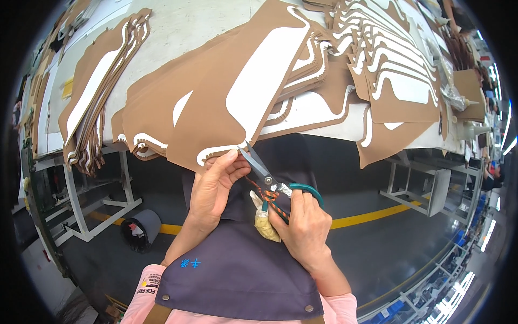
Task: Trimming excess material from leather panels using scissors in a factory setting.
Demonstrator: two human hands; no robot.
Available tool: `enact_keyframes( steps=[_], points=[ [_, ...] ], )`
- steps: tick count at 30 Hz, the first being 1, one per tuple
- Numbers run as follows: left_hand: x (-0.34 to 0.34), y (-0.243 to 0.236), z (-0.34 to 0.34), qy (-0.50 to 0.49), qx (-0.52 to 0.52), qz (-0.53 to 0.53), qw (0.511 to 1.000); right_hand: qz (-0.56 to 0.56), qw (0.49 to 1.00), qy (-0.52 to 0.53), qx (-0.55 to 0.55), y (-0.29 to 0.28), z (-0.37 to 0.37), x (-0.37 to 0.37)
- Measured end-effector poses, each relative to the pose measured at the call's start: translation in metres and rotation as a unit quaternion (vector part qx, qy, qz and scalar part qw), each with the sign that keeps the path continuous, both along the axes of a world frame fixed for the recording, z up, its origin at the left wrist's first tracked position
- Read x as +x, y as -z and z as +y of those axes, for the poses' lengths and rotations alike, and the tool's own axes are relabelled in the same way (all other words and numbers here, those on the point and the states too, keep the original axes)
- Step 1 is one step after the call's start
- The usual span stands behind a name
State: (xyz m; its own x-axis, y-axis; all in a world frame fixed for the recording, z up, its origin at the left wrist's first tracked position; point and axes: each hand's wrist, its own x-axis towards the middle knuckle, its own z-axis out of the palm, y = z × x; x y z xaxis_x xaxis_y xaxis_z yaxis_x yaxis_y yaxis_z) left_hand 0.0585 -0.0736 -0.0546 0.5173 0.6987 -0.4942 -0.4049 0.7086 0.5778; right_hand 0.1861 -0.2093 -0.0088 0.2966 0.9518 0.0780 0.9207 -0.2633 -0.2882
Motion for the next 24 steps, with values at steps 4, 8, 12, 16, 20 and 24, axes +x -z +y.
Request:
enact_keyframes(
  steps=[4, 8, 12, 16, 20, 24],
  points=[
    [0.008, 0.000, -0.003, 0.001, -0.001, -0.022, 1.000, 0.001, 1.000, 0.012, -0.001, -0.001, -0.004, 0.002],
    [0.014, -0.005, -0.006, 0.006, -0.003, -0.010, 1.000, -0.003, 1.000, 0.016, 0.004, 0.002, -0.009, 0.004],
    [0.016, -0.001, -0.010, -0.007, -0.005, -0.029, 1.000, 0.001, 1.000, 0.019, 0.007, 0.002, -0.008, 0.005],
    [0.017, -0.003, -0.013, -0.028, 0.015, -0.026, 0.999, 0.006, 1.000, 0.009, 0.008, -0.002, -0.005, 0.010],
    [0.017, -0.002, -0.014, -0.021, 0.037, 0.001, 0.999, 0.009, 1.000, -0.002, 0.000, 0.002, -0.007, 0.012],
    [0.016, -0.002, -0.013, -0.022, 0.022, -0.004, 0.999, 0.020, 1.000, -0.019, 0.002, 0.009, -0.008, 0.016]
  ],
)
